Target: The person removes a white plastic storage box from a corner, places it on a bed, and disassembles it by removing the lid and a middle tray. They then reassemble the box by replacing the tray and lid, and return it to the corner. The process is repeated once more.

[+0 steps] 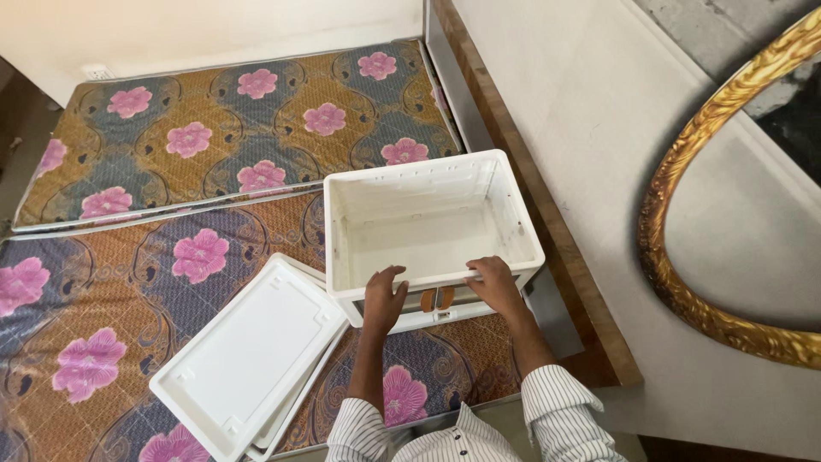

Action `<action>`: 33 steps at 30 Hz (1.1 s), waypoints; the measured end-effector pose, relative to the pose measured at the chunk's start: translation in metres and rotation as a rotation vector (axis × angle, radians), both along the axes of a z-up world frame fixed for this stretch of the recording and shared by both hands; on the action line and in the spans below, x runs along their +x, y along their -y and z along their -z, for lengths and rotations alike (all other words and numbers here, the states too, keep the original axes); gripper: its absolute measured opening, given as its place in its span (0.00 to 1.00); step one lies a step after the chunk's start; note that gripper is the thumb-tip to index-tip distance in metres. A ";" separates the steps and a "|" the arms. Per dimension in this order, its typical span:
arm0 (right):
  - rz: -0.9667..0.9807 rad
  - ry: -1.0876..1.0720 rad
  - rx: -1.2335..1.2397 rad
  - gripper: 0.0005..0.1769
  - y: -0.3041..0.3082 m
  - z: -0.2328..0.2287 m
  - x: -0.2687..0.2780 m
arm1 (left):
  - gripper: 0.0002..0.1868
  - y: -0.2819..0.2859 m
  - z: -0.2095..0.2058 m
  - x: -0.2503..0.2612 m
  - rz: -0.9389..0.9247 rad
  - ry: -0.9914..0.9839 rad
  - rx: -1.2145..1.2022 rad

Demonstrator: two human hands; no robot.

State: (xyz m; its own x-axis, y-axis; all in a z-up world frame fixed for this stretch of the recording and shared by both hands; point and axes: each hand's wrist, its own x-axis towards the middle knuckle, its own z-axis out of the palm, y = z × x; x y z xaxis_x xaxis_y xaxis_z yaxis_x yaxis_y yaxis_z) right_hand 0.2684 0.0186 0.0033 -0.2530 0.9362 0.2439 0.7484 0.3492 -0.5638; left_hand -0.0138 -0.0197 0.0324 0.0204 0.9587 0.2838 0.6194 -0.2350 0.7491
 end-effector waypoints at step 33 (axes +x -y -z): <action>0.026 0.240 0.047 0.05 0.003 -0.017 -0.021 | 0.09 -0.006 0.010 0.014 -0.089 -0.222 0.094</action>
State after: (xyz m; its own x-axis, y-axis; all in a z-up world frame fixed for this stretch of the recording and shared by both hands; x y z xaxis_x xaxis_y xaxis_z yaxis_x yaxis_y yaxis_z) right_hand 0.2478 0.0159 0.0208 -0.2848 0.9323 0.2230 0.8681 0.3495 -0.3526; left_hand 0.0001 -0.0133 0.0225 0.0092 0.9290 0.3701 0.7878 -0.2347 0.5695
